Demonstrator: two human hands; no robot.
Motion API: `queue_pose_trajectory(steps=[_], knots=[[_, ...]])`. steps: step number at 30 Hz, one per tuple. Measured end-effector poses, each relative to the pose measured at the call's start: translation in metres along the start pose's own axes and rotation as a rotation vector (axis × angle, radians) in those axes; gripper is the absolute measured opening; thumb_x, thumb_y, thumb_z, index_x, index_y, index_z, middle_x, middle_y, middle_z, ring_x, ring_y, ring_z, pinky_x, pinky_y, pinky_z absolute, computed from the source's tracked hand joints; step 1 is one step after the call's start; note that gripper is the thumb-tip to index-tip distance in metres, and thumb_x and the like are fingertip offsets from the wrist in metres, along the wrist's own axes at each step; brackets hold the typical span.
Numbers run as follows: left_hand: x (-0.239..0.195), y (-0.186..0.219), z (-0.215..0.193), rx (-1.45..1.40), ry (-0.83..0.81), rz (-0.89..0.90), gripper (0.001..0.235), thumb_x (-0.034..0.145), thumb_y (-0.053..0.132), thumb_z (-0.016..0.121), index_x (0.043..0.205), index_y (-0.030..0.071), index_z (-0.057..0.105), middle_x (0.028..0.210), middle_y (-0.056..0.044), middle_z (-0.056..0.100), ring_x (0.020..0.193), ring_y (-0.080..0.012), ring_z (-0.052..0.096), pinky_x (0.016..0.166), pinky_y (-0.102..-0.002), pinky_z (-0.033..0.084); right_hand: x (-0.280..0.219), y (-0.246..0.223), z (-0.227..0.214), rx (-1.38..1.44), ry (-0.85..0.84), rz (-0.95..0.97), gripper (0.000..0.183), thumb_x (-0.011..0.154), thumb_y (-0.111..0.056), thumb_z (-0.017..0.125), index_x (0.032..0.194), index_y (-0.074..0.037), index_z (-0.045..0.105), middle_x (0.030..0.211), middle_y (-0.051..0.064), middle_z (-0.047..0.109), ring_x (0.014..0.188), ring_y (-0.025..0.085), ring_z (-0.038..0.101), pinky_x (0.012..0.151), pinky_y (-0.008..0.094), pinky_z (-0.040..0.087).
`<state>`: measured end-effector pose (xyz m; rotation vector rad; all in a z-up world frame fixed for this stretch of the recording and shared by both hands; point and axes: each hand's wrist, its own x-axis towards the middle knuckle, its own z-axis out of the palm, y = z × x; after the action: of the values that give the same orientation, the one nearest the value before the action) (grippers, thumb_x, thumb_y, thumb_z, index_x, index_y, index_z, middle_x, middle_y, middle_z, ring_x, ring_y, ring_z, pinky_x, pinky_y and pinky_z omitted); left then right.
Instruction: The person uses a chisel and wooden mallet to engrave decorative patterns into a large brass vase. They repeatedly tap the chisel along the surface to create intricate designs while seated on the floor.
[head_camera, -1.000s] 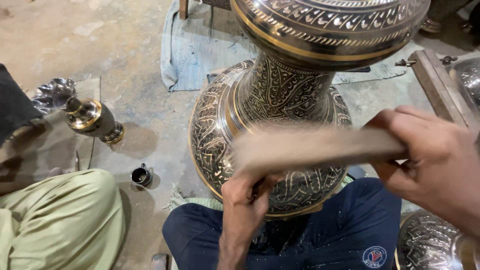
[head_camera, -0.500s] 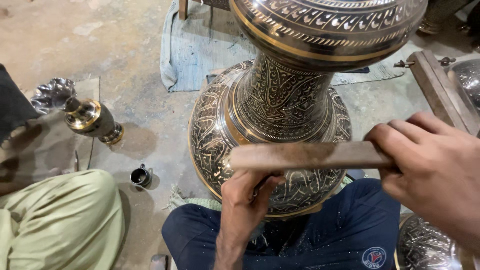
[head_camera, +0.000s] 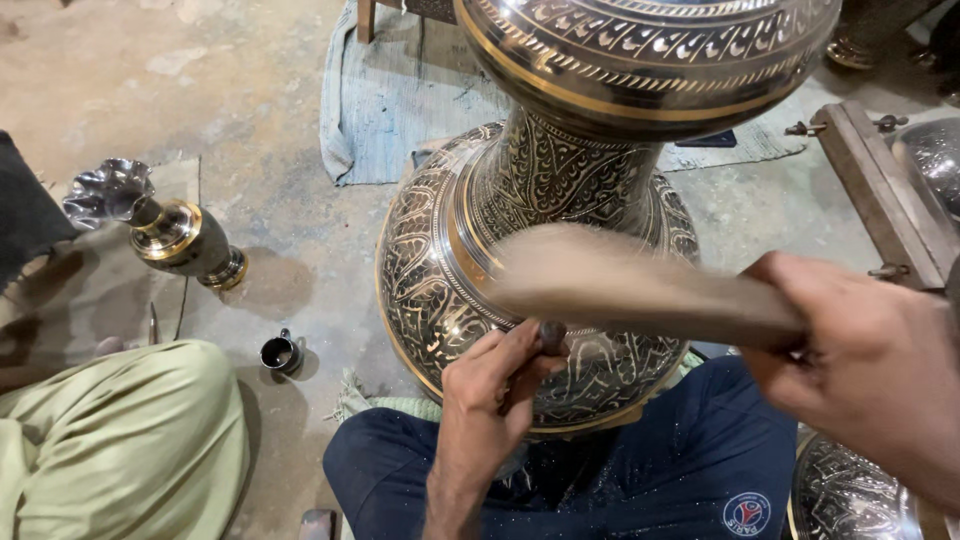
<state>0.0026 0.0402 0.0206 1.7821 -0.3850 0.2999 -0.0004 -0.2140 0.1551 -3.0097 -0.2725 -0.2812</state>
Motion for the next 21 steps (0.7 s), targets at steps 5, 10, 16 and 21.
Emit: queue_pose_trajectory(steps=[5, 10, 16, 21], knots=[[0.000, -0.003, 0.002, 0.054, 0.023, 0.131, 0.025, 0.086, -0.004, 0.076, 0.107, 0.009, 0.077, 0.095, -0.006, 0.080, 0.080, -0.0152, 0.077, 0.065, -0.028, 0.062, 0.000, -0.001, -0.001, 0.097, -0.083, 0.100, 0.024, 0.080, -0.015, 0.078, 0.102, -0.014, 0.070, 0.081, -0.003, 0.068, 0.073, 0.011, 0.067, 0.070, 0.026, 0.054], [-0.004, -0.005, 0.002, 0.048, 0.031, 0.041, 0.023, 0.082, -0.005, 0.075, 0.103, 0.005, 0.077, 0.093, -0.009, 0.079, 0.070, -0.0171, 0.075, 0.057, -0.031, 0.057, -0.005, 0.009, 0.005, -0.063, -0.021, -0.019, 0.030, 0.072, -0.014, 0.081, 0.100, -0.011, 0.070, 0.085, 0.000, 0.071, 0.079, 0.016, 0.068, 0.071, 0.031, 0.058], [-0.009, -0.008, 0.001, 0.036, 0.064, 0.192, 0.027, 0.080, -0.007, 0.073, 0.106, 0.003, 0.075, 0.100, -0.011, 0.077, 0.084, -0.0209, 0.077, 0.069, -0.034, 0.061, -0.011, 0.011, 0.006, -0.011, 0.031, 0.011, 0.028, 0.072, -0.013, 0.080, 0.098, -0.009, 0.070, 0.091, 0.002, 0.070, 0.080, 0.019, 0.069, 0.071, 0.029, 0.058], [-0.008, -0.009, 0.002, 0.101, 0.046, 0.052, 0.046, 0.073, -0.003, 0.081, 0.119, -0.001, 0.071, 0.085, -0.011, 0.071, 0.071, -0.0203, 0.072, 0.064, -0.035, 0.061, -0.007, 0.001, 0.005, -0.134, 0.061, -0.085, 0.024, 0.070, -0.011, 0.081, 0.092, -0.009, 0.071, 0.091, 0.003, 0.073, 0.084, 0.023, 0.069, 0.072, 0.032, 0.058]])
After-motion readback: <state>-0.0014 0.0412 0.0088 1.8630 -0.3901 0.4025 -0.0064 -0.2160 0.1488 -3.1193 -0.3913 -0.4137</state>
